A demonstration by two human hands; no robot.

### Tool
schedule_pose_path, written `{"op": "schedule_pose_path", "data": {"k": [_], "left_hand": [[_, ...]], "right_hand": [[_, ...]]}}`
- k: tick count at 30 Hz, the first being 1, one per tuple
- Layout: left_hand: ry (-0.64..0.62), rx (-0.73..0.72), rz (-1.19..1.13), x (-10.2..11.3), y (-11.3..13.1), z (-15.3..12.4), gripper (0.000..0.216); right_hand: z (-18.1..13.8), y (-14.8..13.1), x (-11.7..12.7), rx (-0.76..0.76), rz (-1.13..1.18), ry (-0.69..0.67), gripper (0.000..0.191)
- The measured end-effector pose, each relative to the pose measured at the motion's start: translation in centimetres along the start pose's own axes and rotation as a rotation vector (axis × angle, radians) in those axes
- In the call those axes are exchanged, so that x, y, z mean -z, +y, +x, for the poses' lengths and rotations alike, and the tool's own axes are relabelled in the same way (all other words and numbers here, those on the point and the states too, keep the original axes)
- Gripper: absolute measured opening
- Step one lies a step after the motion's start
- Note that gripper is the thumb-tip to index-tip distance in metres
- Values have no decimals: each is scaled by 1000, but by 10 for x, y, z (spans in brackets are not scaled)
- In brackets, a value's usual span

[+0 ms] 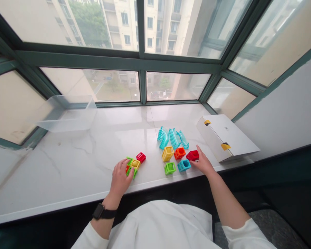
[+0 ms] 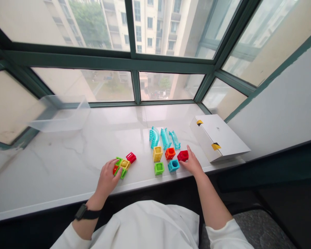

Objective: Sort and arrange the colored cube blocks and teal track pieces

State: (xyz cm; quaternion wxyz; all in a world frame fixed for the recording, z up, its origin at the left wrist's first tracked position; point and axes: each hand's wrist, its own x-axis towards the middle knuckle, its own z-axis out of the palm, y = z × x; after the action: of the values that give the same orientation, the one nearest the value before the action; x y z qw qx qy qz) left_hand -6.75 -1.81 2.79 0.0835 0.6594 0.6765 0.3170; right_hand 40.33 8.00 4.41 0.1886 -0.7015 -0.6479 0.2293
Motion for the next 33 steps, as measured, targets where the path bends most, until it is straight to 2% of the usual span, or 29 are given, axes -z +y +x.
{"op": "schedule_pose_path", "data": {"k": [4,6,10,12,15,18,21,23,28,33], "left_hand": [[2,0,12,-1,0,0,39],[0,6,24,0,2,0,40],[-7,17,53,0,7,1,38],[-19,11,60,0,7,1,37],[-42,-1,61,0,6,1,37],[-58,0,51,2,4,0,39],[-67,14,37,4,5,0,41],[-73,16,12,6,6,0,46],[-82,-80,-160,20,2,4,54],[-19,-80,-210,43,-26,-9,50]], "right_hand": [[-4,0,14,-16,9,4,107],[-9,-11,26,4,-20,81,99],[-23,-60,45,138,-33,358,74],[-32,-92,48,265,17,485,59],[-47,-136,41,443,131,531,38],[-62,-173,21,559,247,361,31],[-73,-203,-10,685,265,66,32],[-76,-218,-36,746,235,-79,38],[-75,-233,-101,811,73,-236,53],[-74,-240,-134,792,-85,-343,68]]}}
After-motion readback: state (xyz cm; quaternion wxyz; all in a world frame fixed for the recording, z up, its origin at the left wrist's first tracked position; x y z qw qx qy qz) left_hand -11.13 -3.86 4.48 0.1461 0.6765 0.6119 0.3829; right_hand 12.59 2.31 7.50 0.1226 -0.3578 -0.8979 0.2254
